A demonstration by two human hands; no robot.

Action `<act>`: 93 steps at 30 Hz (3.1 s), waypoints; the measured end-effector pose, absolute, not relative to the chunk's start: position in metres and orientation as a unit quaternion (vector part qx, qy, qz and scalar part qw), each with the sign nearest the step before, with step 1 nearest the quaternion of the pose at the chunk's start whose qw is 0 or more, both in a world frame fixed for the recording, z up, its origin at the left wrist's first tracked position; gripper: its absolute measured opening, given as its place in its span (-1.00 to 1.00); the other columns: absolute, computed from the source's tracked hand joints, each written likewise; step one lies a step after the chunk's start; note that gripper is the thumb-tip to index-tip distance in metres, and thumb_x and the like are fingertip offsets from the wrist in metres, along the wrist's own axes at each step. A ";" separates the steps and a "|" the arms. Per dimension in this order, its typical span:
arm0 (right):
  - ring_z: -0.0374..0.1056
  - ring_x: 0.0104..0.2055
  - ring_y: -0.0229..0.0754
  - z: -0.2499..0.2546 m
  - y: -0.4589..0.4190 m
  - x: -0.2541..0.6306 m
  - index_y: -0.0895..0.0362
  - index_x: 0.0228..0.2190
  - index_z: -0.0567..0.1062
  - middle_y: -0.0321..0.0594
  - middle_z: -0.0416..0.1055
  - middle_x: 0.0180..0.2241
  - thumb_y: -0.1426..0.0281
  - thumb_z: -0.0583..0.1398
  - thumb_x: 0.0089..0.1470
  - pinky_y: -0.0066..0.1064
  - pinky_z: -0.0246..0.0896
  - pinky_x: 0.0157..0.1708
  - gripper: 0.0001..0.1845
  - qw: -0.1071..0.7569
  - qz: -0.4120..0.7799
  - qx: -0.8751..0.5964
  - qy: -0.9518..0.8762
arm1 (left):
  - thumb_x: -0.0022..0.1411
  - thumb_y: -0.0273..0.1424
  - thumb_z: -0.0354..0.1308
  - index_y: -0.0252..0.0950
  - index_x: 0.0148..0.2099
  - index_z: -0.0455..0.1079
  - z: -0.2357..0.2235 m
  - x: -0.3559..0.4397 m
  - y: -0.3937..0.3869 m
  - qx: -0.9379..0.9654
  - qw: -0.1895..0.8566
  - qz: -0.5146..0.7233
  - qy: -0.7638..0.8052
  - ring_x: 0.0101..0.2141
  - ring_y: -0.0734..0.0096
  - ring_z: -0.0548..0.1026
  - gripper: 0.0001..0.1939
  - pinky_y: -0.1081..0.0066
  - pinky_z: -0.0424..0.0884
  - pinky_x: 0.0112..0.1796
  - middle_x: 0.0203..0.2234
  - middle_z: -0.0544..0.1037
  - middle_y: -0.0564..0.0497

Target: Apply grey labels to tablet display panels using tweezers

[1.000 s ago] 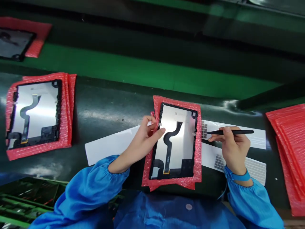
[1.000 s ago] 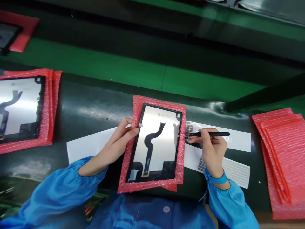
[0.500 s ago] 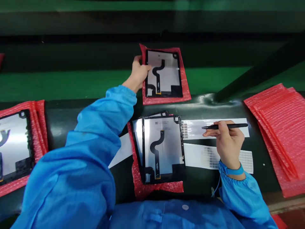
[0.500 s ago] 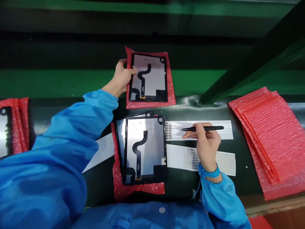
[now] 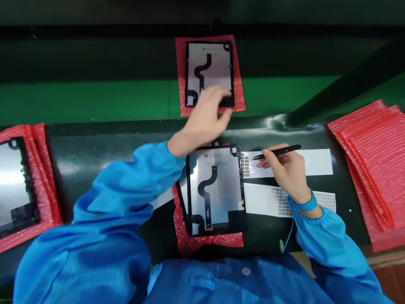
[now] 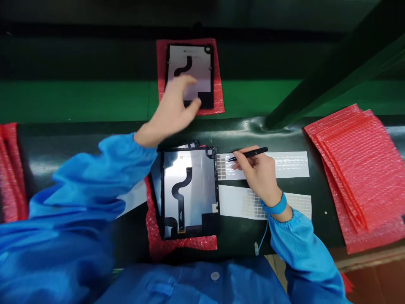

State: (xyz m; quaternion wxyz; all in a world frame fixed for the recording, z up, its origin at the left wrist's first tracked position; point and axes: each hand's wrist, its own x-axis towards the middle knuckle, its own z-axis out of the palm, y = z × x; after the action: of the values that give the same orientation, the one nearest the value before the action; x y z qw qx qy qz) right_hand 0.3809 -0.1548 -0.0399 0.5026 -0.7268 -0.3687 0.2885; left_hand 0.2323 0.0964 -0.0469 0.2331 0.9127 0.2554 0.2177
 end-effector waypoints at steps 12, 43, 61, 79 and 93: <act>0.64 -0.46 -0.14 -0.063 -0.140 0.384 0.09 -0.31 0.53 -0.26 0.62 -0.51 0.01 0.37 0.20 -0.39 0.56 -0.46 -0.60 0.537 0.318 -0.696 -0.356 | 0.52 -0.06 0.06 -0.50 0.35 0.34 -0.024 0.169 -0.081 0.989 0.103 -0.006 0.103 0.41 -0.28 0.21 -0.36 -0.16 0.25 0.30 0.42 0.23 -0.41; 0.62 -0.50 -0.14 -0.057 -0.135 0.380 0.07 -0.30 0.48 -0.31 0.58 -0.54 0.01 0.38 0.18 -0.39 0.58 -0.49 -0.59 0.535 0.339 -0.702 -0.326 | 0.41 -0.28 0.03 -0.58 0.38 0.32 -0.021 0.174 -0.091 0.981 0.120 -0.027 0.148 0.40 -0.37 0.18 -0.37 -0.19 0.24 0.26 0.40 0.27 -0.43; 0.58 -0.58 -0.13 -0.038 -0.155 0.352 0.07 -0.35 0.50 -0.26 0.62 -0.52 -0.02 0.36 0.21 -0.32 0.60 -0.50 -0.58 0.544 0.369 -0.703 -0.271 | 0.52 -0.25 0.07 -0.47 0.26 0.42 -0.001 0.133 -0.120 0.981 0.138 -0.015 0.136 -0.20 0.10 0.60 -0.55 0.19 0.55 -0.22 -0.15 0.60 -0.21; 0.59 -0.56 -0.15 -0.049 -0.159 0.338 0.05 -0.36 0.48 -0.29 0.60 -0.53 -0.03 0.37 0.19 -0.35 0.62 -0.47 -0.58 0.524 0.404 -0.701 -0.267 | 0.48 -0.25 0.11 -0.54 0.38 0.25 -0.014 0.141 -0.106 0.977 0.124 -0.047 0.168 -0.12 0.01 0.56 -0.42 0.22 0.57 -0.30 -0.10 0.54 -0.27; 0.57 -0.57 -0.16 -0.046 -0.157 0.340 0.04 -0.37 0.50 -0.28 0.60 -0.53 -0.08 0.38 0.15 -0.33 0.62 -0.47 -0.55 0.515 0.413 -0.702 -0.268 | 0.48 -0.25 0.10 -0.59 0.42 0.17 -0.014 0.144 -0.101 0.972 0.155 -0.060 0.168 -0.12 0.00 0.57 -0.35 0.20 0.57 -0.30 -0.08 0.54 -0.27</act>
State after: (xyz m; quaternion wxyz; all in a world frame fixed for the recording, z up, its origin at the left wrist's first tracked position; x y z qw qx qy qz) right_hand 0.3400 -0.1573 -0.0463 0.5151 -0.7015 -0.2675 0.4135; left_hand 0.1436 -0.1006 -0.0137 0.1547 0.9718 0.1675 -0.0597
